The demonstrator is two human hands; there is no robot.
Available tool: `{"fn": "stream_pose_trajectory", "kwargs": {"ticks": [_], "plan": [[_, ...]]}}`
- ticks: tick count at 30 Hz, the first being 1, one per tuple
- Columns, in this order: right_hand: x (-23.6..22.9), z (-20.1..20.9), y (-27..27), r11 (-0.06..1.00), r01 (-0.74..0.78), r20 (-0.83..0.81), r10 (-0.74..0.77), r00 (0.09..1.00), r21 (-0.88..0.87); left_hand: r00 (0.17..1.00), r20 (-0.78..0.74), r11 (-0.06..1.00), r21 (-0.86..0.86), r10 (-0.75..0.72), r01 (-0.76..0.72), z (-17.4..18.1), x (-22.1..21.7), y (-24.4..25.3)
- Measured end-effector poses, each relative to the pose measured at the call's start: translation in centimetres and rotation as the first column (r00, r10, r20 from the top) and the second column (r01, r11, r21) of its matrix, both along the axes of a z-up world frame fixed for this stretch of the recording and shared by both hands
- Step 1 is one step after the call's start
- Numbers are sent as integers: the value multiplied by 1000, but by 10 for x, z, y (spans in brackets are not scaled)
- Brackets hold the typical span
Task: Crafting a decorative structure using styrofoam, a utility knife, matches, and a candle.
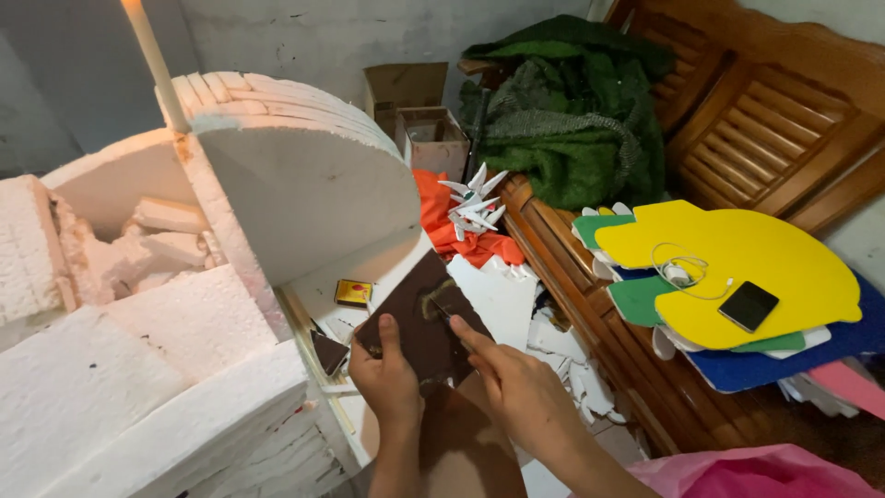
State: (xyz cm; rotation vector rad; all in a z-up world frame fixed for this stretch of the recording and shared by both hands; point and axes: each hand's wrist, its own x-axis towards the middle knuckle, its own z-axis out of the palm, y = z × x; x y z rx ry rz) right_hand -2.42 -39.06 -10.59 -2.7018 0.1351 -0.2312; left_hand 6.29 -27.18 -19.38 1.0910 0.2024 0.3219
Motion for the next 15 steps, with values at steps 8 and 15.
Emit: {"fn": "stream_pose_trajectory", "kwargs": {"ticks": [8,15], "plan": [[-4,-3,-6,995,-20,-104,10,995,-93,998,-52,996,-82,16,-20,-4,6,-1],[0,-7,-15,989,-4,-116,-13,993,-148,995,-99,981,-193,-19,0,-11,10,-12]]}}
